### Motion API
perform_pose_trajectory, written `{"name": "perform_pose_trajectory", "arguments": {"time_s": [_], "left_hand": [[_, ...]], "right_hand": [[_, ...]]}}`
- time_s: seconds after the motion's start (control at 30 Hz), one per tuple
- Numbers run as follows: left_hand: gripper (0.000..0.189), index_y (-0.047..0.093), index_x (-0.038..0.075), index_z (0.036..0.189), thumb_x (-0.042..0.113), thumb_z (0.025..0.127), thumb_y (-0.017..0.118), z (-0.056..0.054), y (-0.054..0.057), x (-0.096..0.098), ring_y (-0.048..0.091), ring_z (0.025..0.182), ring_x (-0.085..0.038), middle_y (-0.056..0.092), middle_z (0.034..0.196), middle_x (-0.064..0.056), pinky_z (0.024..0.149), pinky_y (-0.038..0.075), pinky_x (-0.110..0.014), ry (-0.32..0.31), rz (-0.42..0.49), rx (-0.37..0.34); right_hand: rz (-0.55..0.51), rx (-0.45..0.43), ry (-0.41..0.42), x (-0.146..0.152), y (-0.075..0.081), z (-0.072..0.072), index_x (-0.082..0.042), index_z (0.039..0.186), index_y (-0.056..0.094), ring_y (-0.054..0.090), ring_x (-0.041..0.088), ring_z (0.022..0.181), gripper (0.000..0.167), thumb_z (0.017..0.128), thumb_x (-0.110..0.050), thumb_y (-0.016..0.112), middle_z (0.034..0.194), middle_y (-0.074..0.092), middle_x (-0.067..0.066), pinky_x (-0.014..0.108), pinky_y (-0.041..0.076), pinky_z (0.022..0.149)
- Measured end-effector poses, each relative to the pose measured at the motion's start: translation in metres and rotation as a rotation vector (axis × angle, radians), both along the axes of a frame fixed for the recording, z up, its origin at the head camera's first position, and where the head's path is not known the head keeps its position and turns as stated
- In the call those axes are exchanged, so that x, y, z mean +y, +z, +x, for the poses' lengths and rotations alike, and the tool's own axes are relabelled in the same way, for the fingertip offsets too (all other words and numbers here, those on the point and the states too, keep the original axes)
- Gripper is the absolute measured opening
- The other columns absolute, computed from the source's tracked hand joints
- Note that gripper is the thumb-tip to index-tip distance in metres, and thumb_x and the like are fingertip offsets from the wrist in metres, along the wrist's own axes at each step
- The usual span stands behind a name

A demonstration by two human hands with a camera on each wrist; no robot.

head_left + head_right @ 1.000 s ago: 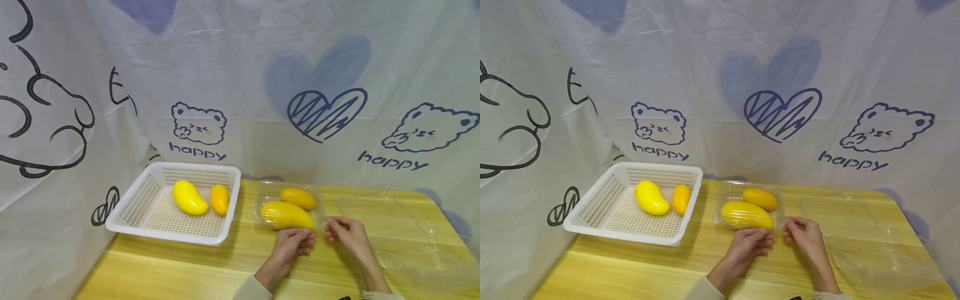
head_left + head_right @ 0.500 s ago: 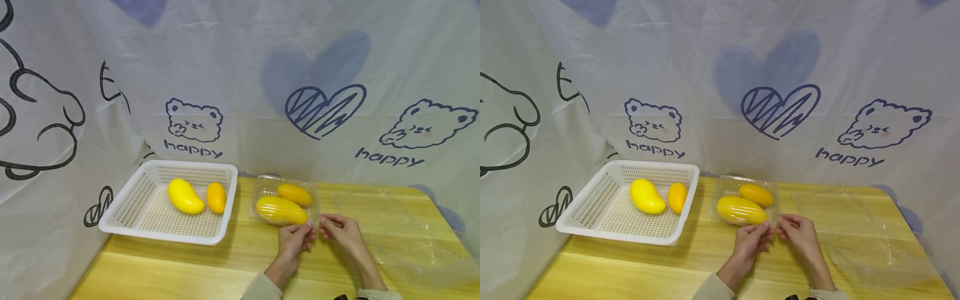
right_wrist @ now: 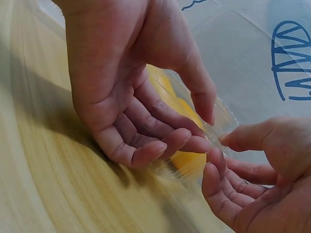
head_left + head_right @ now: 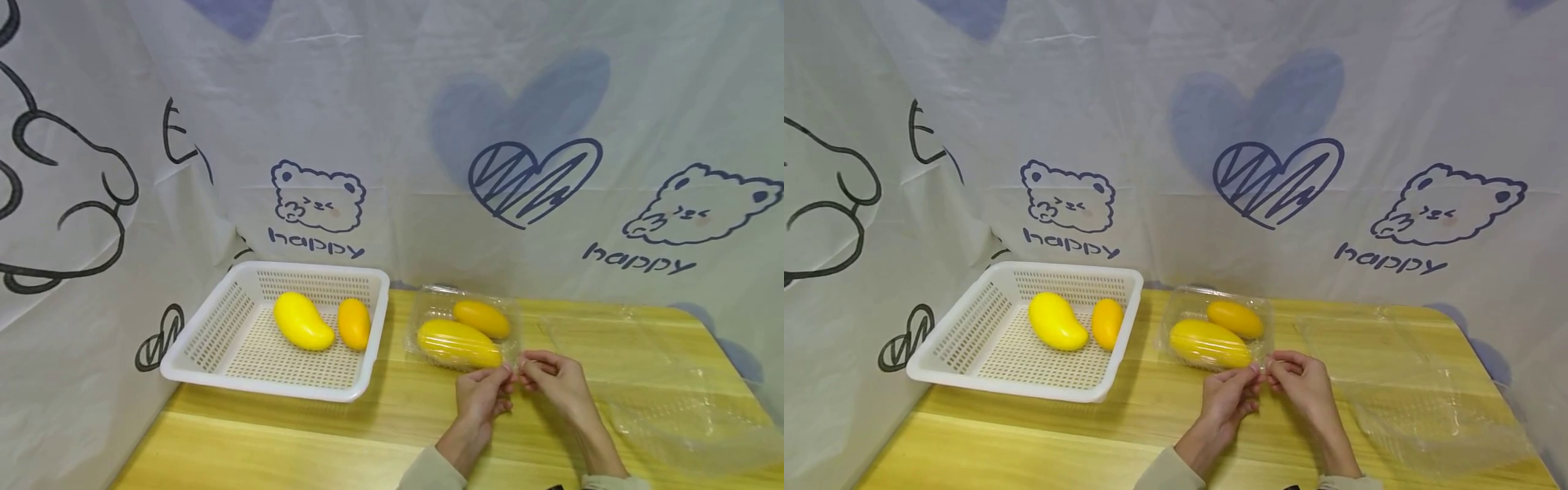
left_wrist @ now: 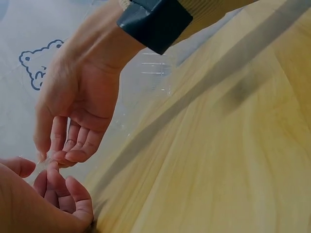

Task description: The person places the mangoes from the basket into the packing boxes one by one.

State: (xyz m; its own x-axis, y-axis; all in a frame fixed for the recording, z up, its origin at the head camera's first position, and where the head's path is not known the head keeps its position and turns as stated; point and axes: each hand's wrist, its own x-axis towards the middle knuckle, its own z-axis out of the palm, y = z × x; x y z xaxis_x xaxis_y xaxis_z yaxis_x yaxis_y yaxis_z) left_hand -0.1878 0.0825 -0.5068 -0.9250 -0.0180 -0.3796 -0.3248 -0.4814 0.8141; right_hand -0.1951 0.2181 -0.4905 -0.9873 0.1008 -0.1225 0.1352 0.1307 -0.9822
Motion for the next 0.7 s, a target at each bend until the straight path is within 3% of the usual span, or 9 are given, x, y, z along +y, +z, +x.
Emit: {"name": "perform_pose_trajectory", "arguments": {"time_s": [0.7], "left_hand": [[0.007,0.076,-0.003,0.083,0.003,0.080,0.077,-0.0047,-0.0002,0.0063,0.051,0.054,-0.005,0.072,0.069,-0.005,0.043,0.037,-0.015,0.045,-0.025,-0.033]], "right_hand": [[0.036,-0.017,0.012,0.0018,-0.0026,-0.0064,0.020,0.132,0.054,0.070,0.009,0.074,0.040,0.099,0.000,0.064,0.096,0.075,0.012,0.024,0.059,0.071]]}}
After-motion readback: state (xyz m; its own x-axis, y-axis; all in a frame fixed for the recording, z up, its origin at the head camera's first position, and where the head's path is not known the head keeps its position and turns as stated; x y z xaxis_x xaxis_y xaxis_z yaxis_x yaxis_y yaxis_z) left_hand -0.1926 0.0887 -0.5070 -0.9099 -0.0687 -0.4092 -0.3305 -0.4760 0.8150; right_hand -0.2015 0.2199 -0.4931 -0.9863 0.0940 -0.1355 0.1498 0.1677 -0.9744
